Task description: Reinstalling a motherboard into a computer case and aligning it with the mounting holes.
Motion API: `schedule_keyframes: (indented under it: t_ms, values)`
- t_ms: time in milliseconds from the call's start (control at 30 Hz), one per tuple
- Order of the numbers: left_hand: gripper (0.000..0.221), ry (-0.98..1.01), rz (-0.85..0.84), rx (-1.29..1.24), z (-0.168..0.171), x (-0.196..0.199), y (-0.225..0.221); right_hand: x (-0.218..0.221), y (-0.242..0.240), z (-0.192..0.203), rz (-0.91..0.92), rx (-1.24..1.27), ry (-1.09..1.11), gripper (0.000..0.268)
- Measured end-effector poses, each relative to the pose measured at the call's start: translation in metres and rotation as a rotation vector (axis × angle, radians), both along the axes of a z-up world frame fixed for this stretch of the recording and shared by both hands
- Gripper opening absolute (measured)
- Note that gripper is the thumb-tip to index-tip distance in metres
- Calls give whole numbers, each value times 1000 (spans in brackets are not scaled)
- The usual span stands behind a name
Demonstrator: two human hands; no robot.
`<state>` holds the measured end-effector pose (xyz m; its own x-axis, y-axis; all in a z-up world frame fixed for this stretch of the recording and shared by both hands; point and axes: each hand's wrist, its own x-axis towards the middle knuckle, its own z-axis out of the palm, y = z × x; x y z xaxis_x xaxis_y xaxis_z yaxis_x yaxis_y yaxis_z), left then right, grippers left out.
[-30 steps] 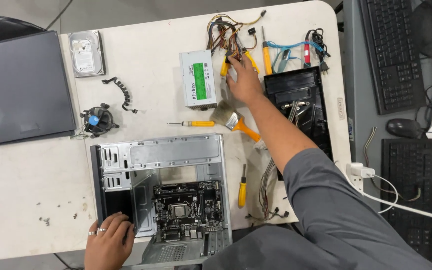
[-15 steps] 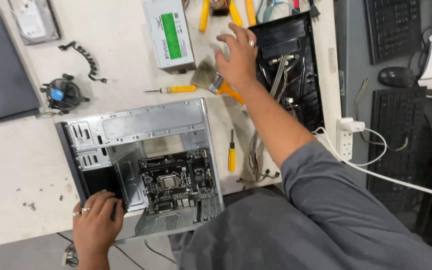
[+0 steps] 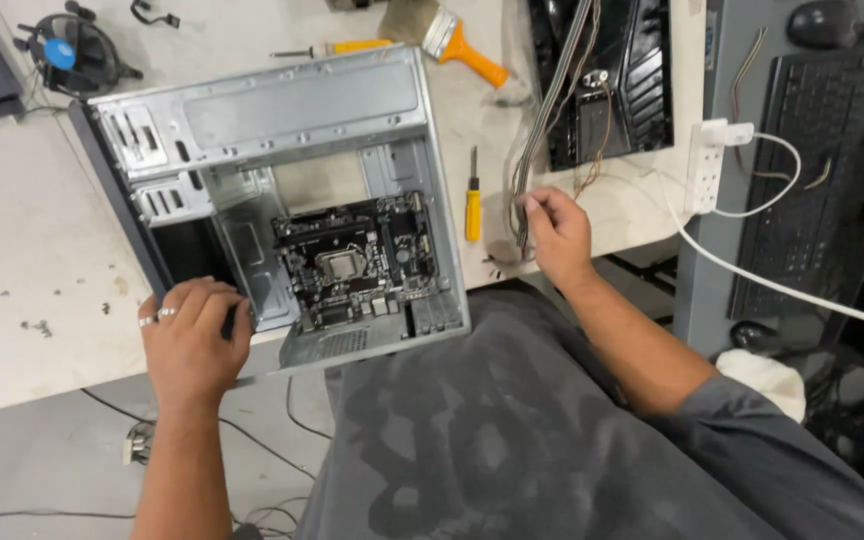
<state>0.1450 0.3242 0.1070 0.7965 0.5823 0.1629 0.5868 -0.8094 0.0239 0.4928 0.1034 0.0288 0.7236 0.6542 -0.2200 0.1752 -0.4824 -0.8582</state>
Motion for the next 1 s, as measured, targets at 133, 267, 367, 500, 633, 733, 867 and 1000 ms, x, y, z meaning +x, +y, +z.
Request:
schedule_keyframes:
  t_ms: [133, 267, 367, 500, 633, 733, 867, 1000]
  values:
    - [5, -43, -10, -35, -5, -1, 1, -31, -35, 12, -45, -141, 53, 15]
    - [6, -158, -43, -102, -13, -6, 3, -53, -57, -1, -101, -202, 85, 15]
    - [7, -187, -47, -123, -12, -4, 4, -36, -64, -27, -171, -187, 19, 11]
    - [6, -175, -21, -188, -5, -2, 3, 25, -31, -46, -643, -57, 79, 26]
    - [7, -146, -16, -179, -4, -5, 0, 64, 7, -36, -795, 31, 399, 45]
    - [6, -122, -7, -194, -4, -1, 3, 90, 15, -55, -838, -227, 311, 37]
    - [6, -59, 46, -251, -6, -1, 0, 124, -7, -97, -938, -114, 410, 25]
    - [5, -142, 39, -280, -11, -3, 0, 105, 3, -15, -990, 179, 574, 19]
